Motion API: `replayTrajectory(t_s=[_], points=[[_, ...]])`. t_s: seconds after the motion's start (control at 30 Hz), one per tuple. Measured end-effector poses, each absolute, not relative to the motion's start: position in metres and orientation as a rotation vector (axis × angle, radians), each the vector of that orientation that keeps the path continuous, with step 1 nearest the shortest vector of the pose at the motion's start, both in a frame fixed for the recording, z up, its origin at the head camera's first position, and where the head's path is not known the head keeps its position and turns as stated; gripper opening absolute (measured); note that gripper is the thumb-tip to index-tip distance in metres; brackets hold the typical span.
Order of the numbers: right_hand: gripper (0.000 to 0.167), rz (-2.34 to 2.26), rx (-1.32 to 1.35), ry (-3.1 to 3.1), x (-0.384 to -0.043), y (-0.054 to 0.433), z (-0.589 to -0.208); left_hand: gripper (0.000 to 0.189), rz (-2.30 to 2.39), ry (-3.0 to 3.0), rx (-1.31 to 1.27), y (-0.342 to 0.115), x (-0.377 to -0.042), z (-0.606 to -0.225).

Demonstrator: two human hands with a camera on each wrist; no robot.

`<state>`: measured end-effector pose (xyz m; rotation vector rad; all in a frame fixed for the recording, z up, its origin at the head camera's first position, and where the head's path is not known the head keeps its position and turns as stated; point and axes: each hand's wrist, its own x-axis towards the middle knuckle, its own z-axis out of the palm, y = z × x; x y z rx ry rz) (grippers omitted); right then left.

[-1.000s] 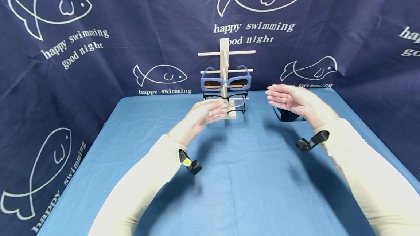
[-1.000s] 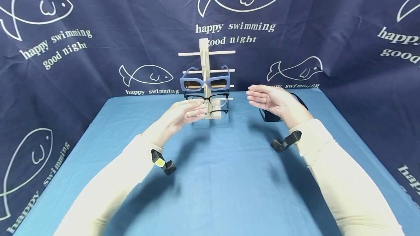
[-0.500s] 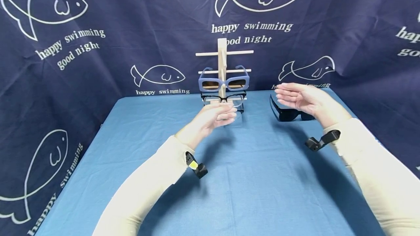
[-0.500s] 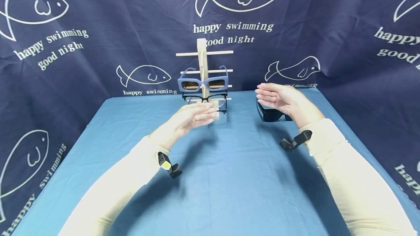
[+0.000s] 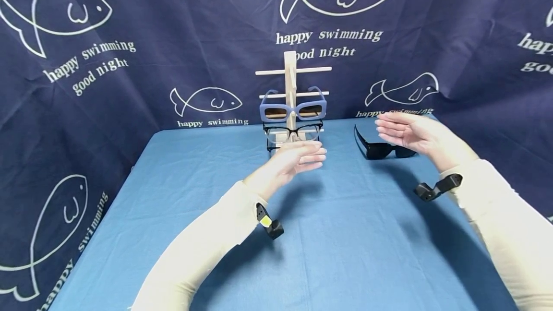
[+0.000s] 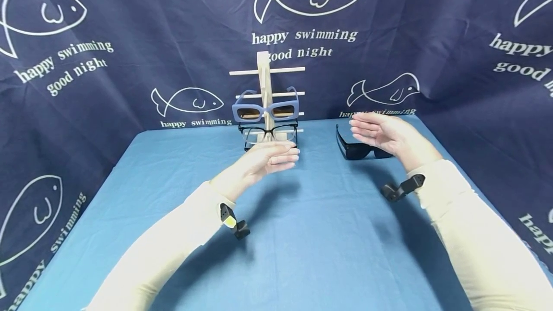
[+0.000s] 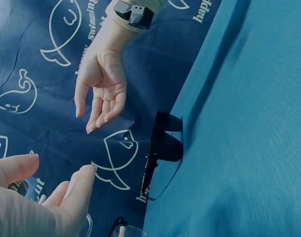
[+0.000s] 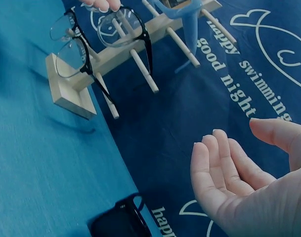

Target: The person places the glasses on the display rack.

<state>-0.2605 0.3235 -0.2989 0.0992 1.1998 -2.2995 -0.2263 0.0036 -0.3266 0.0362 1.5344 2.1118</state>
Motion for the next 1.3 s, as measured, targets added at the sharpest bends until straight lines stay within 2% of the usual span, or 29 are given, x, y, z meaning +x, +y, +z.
replayTrajectory(t_s=[0.9, 1.3], points=[[0.035, -2.349, 0.147, 1.151, -0.265, 0.356, -0.316, 0.031, 2.055, 1.581, 0.006, 0.041, -0.231, -0.346], [0.034, -2.356, 0.124, 1.136, -0.271, 0.362, -0.318, 0.036, 2.042, 1.589, 0.004, 0.054, -0.235, -0.349]])
